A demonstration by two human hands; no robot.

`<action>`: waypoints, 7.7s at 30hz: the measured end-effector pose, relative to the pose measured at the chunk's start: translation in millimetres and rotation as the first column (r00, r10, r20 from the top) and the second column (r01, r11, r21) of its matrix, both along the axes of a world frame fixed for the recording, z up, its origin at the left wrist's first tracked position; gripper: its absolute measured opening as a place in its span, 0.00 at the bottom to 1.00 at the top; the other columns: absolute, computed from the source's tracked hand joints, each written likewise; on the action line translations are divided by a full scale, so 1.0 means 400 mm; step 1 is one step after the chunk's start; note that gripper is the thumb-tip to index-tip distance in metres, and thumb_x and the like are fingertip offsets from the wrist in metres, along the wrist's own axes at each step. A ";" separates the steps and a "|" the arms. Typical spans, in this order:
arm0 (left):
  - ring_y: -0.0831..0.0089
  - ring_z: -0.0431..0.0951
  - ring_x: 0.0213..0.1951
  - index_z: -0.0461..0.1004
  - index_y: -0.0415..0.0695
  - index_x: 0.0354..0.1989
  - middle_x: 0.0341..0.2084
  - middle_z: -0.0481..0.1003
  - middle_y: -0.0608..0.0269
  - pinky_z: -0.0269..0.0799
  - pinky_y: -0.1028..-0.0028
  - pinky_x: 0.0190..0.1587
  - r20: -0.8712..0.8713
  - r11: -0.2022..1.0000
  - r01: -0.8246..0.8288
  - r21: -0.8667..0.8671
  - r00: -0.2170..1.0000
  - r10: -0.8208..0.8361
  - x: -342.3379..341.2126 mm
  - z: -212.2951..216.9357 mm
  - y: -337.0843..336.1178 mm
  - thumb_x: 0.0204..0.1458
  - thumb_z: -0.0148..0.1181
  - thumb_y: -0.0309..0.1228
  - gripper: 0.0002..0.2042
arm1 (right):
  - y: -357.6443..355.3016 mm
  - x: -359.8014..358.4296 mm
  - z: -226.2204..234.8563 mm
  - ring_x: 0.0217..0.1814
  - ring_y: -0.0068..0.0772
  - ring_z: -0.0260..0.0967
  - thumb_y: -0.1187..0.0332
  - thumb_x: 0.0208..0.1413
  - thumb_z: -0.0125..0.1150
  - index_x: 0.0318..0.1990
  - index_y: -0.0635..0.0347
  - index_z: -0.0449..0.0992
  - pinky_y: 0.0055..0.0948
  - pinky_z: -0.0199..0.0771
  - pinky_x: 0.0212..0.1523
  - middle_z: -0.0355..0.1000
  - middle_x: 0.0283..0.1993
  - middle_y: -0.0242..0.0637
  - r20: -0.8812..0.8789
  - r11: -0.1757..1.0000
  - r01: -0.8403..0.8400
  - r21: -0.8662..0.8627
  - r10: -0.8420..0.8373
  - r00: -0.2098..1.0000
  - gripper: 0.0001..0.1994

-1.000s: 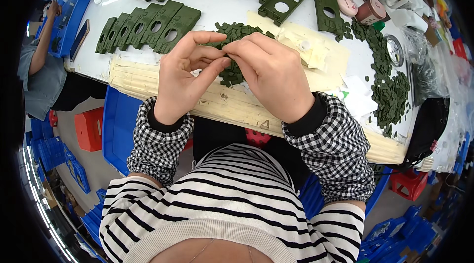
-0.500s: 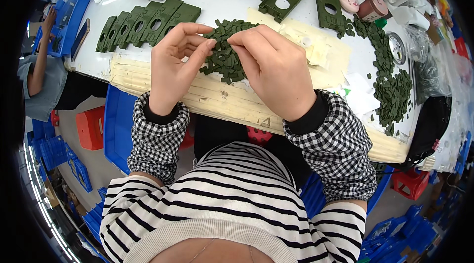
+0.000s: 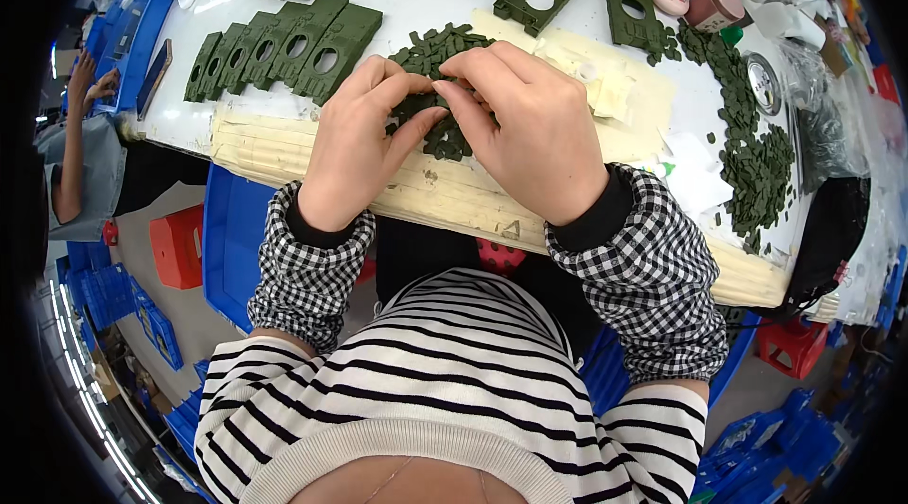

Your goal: Applying green decorative flocking or moss to plastic toy model parts using a glue bottle.

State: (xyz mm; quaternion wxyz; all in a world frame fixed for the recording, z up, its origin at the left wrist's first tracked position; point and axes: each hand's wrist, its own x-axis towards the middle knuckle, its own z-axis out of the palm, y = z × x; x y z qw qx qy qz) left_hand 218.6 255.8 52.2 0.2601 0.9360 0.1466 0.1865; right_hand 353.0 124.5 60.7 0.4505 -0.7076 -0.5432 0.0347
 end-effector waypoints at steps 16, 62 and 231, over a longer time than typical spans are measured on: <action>0.78 0.80 0.33 0.77 0.33 0.44 0.34 0.79 0.58 0.77 0.82 0.37 0.080 0.606 -0.006 -0.796 0.990 0.114 0.010 0.013 0.021 0.59 0.58 0.25 0.08 | 0.008 0.001 -0.016 0.25 0.35 0.72 0.74 0.51 0.65 0.35 0.62 0.77 0.28 0.72 0.26 0.74 0.29 0.38 -0.044 0.997 0.000 0.076 0.003 0.999 0.05; 0.71 0.82 0.38 0.76 0.34 0.44 0.32 0.77 0.62 0.80 0.81 0.43 0.059 -0.043 0.062 -0.997 0.995 0.076 0.019 -0.004 0.038 0.62 0.54 0.30 0.11 | 0.006 -0.010 0.009 0.28 0.32 0.74 0.81 0.49 0.64 0.34 0.64 0.77 0.25 0.74 0.26 0.73 0.29 0.38 0.019 0.996 0.024 0.089 -0.026 0.999 0.05; 0.78 0.76 0.48 0.76 0.38 0.46 0.44 0.76 0.63 0.74 0.76 0.55 0.135 -0.204 0.172 -0.964 0.974 0.181 0.053 0.005 -0.018 0.61 0.56 0.29 0.10 | 0.009 0.009 -0.008 0.23 0.26 0.69 0.80 0.48 0.67 0.40 0.61 0.82 0.23 0.70 0.23 0.71 0.28 0.34 0.134 0.980 0.107 0.171 -0.131 0.982 0.11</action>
